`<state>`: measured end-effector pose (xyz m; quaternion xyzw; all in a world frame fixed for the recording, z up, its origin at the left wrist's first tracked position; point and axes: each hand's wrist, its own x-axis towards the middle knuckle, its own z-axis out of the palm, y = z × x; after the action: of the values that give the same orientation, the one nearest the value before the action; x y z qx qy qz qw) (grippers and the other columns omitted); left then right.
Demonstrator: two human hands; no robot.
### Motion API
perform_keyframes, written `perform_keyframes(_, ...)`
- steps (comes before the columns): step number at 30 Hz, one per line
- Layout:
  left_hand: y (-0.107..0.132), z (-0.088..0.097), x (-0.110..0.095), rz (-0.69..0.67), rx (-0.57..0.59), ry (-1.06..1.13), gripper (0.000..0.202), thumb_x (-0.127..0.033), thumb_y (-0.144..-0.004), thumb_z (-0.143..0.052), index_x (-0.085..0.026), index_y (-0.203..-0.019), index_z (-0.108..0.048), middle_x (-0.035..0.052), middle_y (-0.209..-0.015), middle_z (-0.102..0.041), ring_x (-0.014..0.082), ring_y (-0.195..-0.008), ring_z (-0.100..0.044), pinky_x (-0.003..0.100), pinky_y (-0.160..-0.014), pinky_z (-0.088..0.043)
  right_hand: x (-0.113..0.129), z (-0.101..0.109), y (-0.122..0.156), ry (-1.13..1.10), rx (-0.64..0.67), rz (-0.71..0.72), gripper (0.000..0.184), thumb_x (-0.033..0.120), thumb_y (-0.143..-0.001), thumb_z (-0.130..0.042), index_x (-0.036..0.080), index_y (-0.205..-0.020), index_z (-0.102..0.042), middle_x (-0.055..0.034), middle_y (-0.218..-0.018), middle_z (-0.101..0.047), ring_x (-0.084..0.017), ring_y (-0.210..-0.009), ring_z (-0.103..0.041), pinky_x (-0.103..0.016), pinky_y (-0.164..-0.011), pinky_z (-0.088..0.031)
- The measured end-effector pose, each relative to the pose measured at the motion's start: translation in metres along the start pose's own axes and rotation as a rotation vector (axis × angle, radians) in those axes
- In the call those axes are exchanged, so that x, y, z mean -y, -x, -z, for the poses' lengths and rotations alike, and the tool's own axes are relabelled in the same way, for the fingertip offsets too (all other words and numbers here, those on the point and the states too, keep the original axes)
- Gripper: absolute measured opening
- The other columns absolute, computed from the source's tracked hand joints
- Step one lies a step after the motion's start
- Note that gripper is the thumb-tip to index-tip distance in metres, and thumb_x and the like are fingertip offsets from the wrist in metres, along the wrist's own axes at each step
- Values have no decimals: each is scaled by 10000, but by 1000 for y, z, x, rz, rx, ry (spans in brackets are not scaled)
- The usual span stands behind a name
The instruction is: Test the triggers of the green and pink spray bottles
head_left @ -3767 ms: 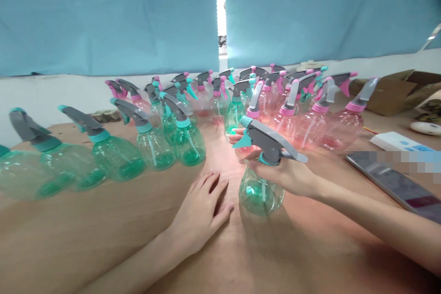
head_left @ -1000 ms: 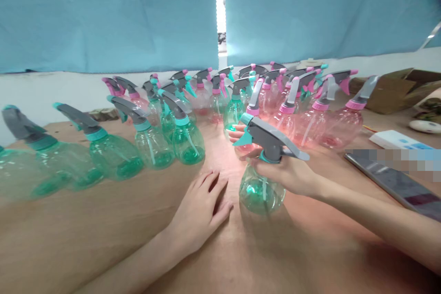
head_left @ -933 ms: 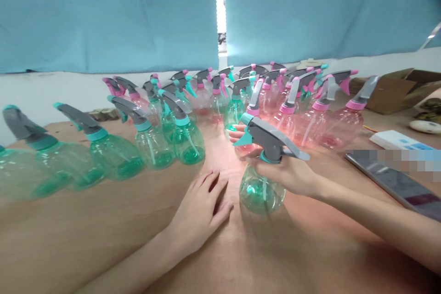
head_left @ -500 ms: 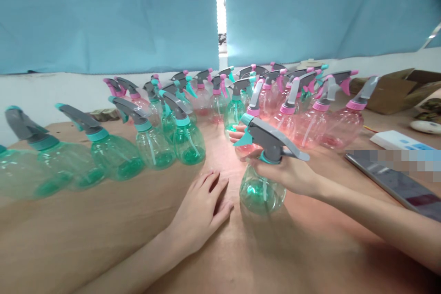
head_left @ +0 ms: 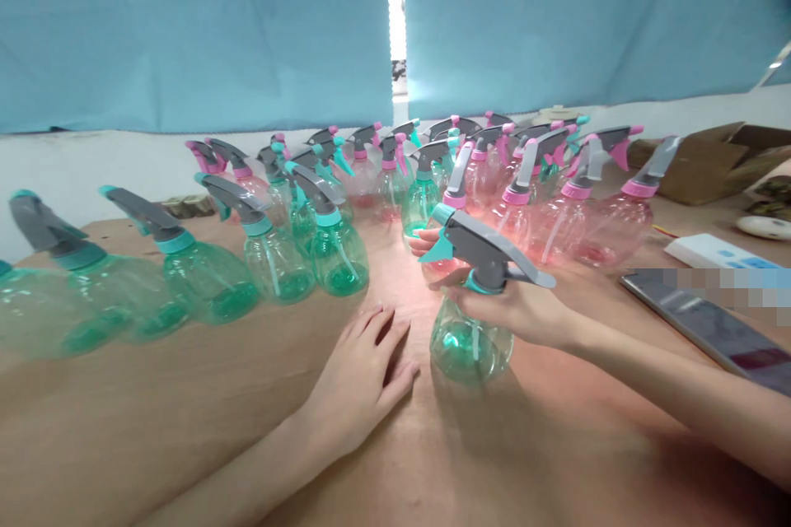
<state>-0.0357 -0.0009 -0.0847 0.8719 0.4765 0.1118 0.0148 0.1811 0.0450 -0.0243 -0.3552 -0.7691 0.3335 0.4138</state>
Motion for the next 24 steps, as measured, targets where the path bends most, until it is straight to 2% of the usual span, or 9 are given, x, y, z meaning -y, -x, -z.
perform_keyframes(4, 0, -1, 0, 1, 11, -1, 463, -387, -958, -490, -147, -1354, -508, 156, -1413, -506, 324, -1329, -423, 511, -1065, -398, 0, 0, 0, 2, -9, 4, 570, 194, -736, -534, 282, -1299, -538, -22, -1080, -694, -134, -588, -518, -317, -608, -496)
perform_keyframes(12, -1, -2, 0, 2, -3, 15, 458, -384, -953, -502, -146, -1345, -517, 155, -1405, -512, 331, -1325, -427, 507, -1071, -392, -2, 1, 1, -24, 25, 2, 584, 165, -743, -547, 299, -1311, -550, -28, -1184, -671, -150, -647, -594, -319, -625, -511)
perform_keyframes(21, 0, -1, 0, 2, -6, 24, 456, -379, -952, -501, -162, -1353, -502, 154, -1412, -509, 326, -1322, -432, 512, -1058, -401, -3, 1, 1, -33, 36, -12, 626, 135, -748, -548, 301, -1350, -509, -36, -1219, -669, -126, -564, -547, -312, -594, -524)
perform_keyframes(24, 0, -1, 0, 2, -12, 23, 451, -380, -952, -503, -174, -1353, -501, 147, -1415, -509, 324, -1325, -431, 511, -1059, -400, -4, 1, 1, -39, 30, -11, 640, 116, -741, -546, 305, -1352, -512, -31, -1170, -687, -127, -571, -562, -303, -590, -533)
